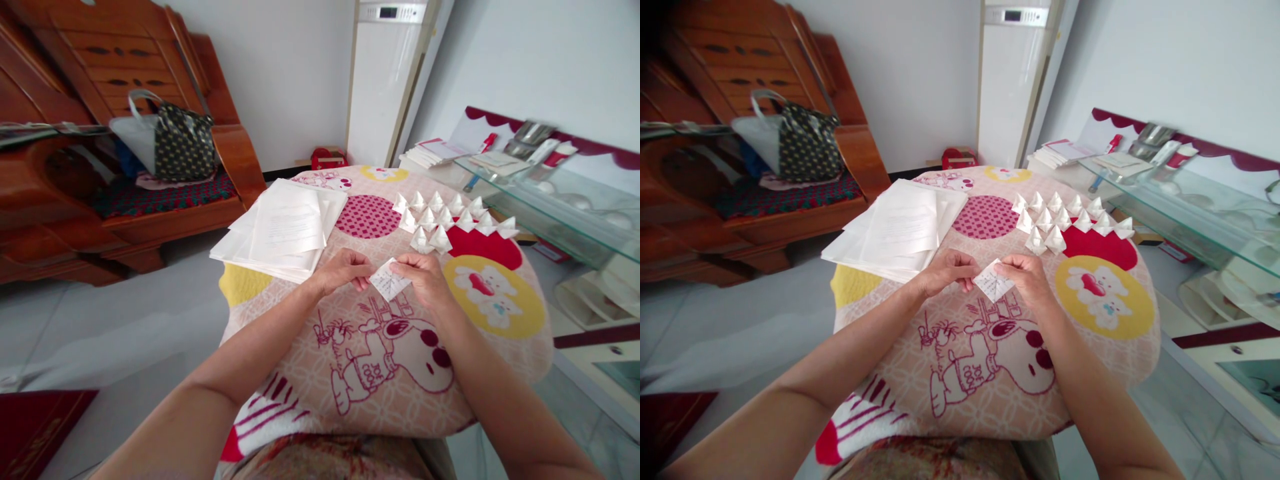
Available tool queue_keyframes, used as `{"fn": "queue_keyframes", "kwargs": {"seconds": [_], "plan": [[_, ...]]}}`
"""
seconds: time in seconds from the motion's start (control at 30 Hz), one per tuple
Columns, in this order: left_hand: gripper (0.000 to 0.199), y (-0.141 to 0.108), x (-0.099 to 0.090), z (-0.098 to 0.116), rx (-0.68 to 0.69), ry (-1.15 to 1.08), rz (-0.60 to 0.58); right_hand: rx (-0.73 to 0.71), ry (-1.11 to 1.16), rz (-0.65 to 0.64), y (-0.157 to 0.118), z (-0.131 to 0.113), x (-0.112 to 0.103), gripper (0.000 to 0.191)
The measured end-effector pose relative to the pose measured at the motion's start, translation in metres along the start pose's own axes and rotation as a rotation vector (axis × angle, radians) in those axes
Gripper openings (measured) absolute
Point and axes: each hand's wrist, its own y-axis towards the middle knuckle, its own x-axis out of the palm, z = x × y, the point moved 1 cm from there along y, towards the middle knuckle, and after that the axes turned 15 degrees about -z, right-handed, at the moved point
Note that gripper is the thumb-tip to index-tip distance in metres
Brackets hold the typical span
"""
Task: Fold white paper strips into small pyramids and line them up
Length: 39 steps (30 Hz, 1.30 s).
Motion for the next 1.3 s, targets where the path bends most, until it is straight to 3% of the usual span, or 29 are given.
{"fn": "queue_keyframes", "kwargs": {"seconds": [0.33, 0.53, 0.7, 0.83, 1.13, 1.3], "plan": [[0.014, -0.004, 0.001, 0.004, -0.146, 0.091, -0.106, 0.077, -0.007, -0.062, -0.002, -0.003, 0.003, 0.025], [0.014, -0.003, -0.006, 0.001, -0.147, 0.110, -0.168, 0.124, 0.032, -0.036, 0.000, -0.001, 0.005, 0.027], [0.011, -0.004, -0.009, 0.001, -0.107, 0.058, -0.124, 0.111, 0.043, -0.011, 0.000, 0.002, 0.008, 0.027], [0.022, 0.000, -0.004, -0.001, -0.031, 0.008, -0.059, 0.061, 0.028, 0.043, 0.001, 0.005, 0.013, 0.026], [0.038, 0.012, 0.003, -0.017, -0.086, 0.079, 0.019, 0.019, 0.004, 0.112, 0.004, 0.012, 0.019, 0.023], [0.040, 0.013, 0.002, -0.019, -0.042, 0.080, 0.020, 0.041, 0.116, 0.140, 0.008, 0.015, 0.023, 0.024]]}}
